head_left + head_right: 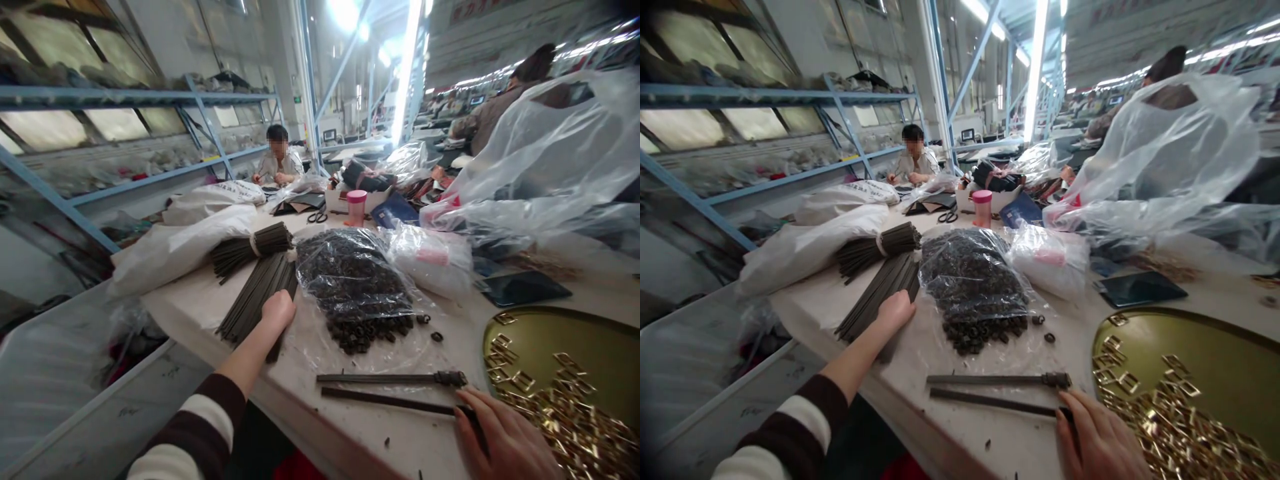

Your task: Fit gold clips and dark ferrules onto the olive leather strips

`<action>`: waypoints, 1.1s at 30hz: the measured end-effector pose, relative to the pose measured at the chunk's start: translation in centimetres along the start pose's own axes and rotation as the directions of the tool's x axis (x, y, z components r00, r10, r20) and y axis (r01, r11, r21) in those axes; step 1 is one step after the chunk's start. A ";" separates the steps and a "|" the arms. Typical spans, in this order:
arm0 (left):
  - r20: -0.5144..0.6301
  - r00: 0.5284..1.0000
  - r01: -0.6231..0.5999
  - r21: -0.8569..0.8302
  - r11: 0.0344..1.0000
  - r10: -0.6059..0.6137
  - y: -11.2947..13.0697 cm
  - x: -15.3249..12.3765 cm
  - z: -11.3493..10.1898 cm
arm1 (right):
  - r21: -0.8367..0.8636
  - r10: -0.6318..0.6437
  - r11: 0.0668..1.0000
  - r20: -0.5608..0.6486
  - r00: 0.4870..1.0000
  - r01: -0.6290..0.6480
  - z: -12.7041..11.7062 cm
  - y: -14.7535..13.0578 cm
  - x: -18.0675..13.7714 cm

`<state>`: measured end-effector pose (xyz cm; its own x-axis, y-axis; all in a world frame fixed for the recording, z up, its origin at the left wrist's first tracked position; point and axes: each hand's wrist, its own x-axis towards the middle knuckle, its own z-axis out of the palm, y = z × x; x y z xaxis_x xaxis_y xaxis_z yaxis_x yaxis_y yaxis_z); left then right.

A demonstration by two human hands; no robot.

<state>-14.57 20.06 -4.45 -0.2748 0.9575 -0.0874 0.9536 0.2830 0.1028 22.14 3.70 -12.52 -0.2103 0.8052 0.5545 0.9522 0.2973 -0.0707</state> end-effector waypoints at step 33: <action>0.591 0.518 0.591 -0.770 0.241 0.618 10.3 -18.8 -1.3 | 0.417 0.317 0.793 0.339 0.886 -0.444 -1.9 -0.5 9.8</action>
<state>0.25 5.08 -0.42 0.5198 0.6385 -0.5676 -0.0275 0.6766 0.7358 20.01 10.43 -5.45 0.0406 0.9814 0.1876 0.7563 0.0925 -0.6476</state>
